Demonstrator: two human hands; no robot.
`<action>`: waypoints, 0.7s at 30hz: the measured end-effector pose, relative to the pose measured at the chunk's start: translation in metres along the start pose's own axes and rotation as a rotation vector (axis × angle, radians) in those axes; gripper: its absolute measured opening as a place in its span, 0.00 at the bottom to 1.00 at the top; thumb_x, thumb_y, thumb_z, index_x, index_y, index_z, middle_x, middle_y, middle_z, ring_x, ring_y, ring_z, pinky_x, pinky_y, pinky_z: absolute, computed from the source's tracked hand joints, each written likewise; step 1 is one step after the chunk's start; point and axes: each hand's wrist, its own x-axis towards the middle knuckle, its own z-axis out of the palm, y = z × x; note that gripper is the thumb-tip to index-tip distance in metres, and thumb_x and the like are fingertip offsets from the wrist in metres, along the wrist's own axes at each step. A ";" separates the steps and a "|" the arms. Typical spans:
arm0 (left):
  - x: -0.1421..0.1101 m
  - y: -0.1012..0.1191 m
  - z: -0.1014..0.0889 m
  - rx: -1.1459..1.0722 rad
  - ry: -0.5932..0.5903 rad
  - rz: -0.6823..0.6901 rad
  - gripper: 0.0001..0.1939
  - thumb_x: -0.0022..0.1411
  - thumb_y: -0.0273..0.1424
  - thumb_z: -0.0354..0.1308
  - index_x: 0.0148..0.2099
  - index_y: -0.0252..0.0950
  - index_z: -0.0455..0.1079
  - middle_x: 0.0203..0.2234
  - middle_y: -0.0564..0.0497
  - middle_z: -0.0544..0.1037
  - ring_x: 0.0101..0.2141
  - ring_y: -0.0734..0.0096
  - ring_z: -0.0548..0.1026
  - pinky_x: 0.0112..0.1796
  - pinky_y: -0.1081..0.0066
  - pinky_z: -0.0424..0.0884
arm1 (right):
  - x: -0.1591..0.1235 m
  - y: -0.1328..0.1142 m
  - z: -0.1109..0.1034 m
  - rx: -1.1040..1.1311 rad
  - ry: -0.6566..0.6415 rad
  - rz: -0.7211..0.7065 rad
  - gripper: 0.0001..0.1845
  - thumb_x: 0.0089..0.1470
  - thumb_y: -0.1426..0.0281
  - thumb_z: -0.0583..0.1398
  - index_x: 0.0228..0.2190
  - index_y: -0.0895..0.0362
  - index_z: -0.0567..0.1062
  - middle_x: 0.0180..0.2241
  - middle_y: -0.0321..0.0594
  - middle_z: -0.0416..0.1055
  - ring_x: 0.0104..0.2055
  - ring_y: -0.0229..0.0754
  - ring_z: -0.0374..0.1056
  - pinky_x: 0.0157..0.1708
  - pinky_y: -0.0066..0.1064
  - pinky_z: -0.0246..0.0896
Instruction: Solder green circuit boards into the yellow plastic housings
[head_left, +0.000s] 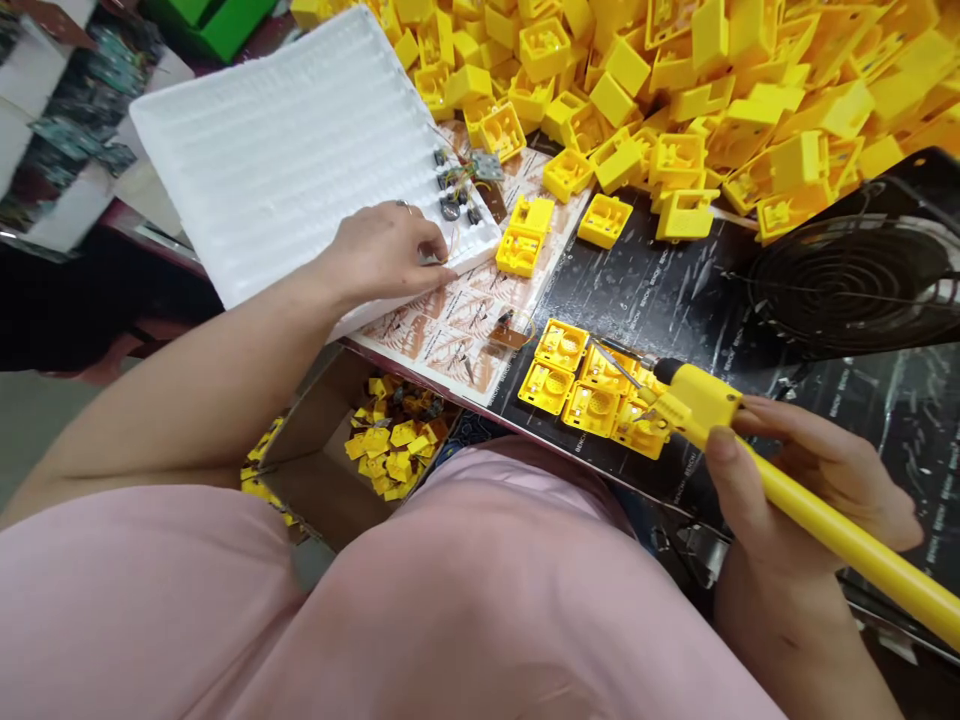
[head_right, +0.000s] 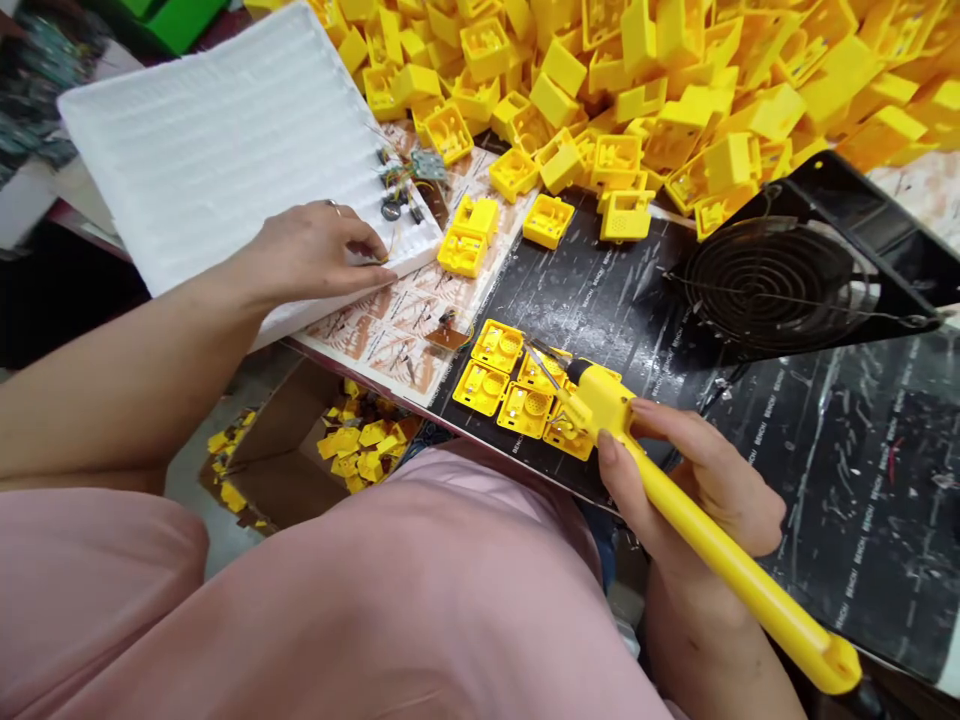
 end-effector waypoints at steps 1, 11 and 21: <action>-0.002 -0.002 -0.004 -0.119 0.031 -0.008 0.11 0.62 0.36 0.62 0.42 0.34 0.80 0.40 0.44 0.83 0.43 0.60 0.76 0.48 0.59 0.72 | -0.001 0.001 -0.001 -0.005 0.017 0.004 0.27 0.51 0.71 0.76 0.52 0.43 0.84 0.35 0.33 0.84 0.28 0.39 0.76 0.21 0.29 0.66; -0.031 0.005 -0.002 -1.010 -0.087 0.245 0.16 0.58 0.44 0.69 0.38 0.37 0.73 0.26 0.53 0.80 0.27 0.73 0.80 0.35 0.66 0.79 | -0.004 0.003 0.001 0.005 0.103 0.019 0.24 0.50 0.70 0.76 0.50 0.46 0.85 0.35 0.34 0.85 0.27 0.40 0.78 0.22 0.29 0.69; -0.057 0.025 0.042 -0.903 -0.393 0.473 0.23 0.69 0.34 0.55 0.64 0.37 0.73 0.42 0.45 0.87 0.36 0.71 0.85 0.35 0.72 0.78 | -0.008 0.003 -0.002 0.053 0.092 0.026 0.23 0.50 0.72 0.76 0.48 0.48 0.86 0.36 0.36 0.85 0.27 0.38 0.77 0.25 0.28 0.70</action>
